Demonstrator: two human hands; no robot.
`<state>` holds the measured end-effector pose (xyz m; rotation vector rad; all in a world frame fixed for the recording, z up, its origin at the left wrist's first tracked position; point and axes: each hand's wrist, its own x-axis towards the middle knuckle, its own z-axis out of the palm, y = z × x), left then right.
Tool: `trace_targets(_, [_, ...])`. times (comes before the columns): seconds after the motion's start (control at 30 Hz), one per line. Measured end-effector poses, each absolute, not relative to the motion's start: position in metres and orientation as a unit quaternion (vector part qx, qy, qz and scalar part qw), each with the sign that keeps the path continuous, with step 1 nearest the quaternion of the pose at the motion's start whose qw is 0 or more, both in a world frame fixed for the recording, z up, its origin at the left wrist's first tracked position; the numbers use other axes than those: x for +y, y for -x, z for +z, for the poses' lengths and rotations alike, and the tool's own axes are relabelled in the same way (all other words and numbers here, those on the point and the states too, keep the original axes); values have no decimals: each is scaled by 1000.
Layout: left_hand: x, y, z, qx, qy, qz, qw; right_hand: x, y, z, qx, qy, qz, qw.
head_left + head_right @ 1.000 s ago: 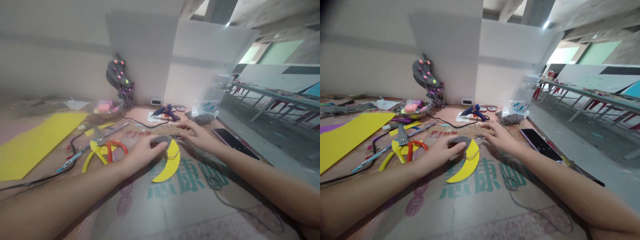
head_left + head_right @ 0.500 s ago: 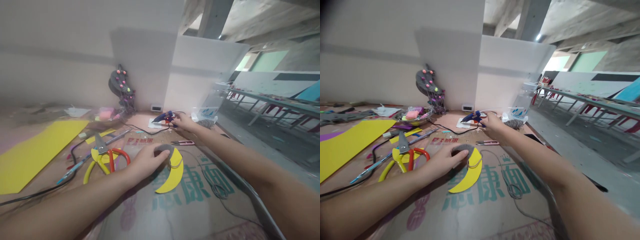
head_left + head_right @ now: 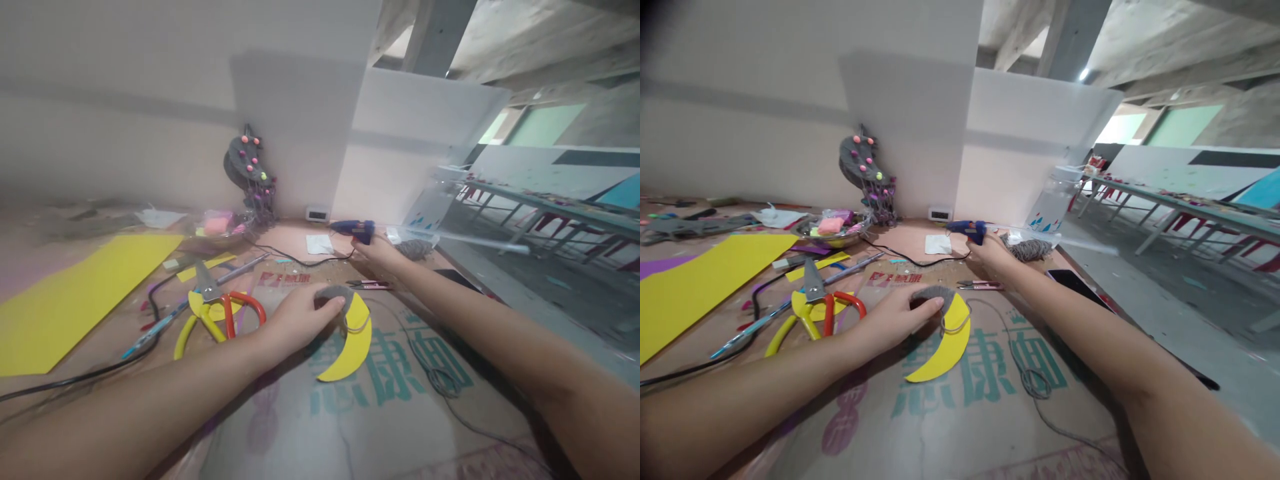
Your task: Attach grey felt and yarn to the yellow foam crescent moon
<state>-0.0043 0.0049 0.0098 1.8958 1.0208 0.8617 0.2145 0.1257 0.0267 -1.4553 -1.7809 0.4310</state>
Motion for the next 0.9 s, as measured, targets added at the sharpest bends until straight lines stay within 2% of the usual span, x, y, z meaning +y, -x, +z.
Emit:
trace_targets(0.17, [6, 6, 10, 412, -743, 364, 382, 84, -233, 40, -676, 590, 196, 396])
trace_targets(0.27, [7, 7, 11, 433, -726, 392, 364, 48, -242, 43, -697, 540, 245, 404])
trace_targets(0.47, [6, 9, 18, 461, -707, 400, 357, -4, -250, 26, -711, 524, 268, 386])
trace_targets(0.6, [9, 11, 18, 498, -678, 415, 347, -14, -247, 21, -743, 504, 256, 359])
trace_targets(0.8, [14, 12, 11, 480, -650, 432, 402, -12, -247, 18, -779, 469, 275, 312])
trace_targets(0.9, [11, 11, 13, 476, -663, 429, 387, -10, -250, 14, -781, 468, 281, 303])
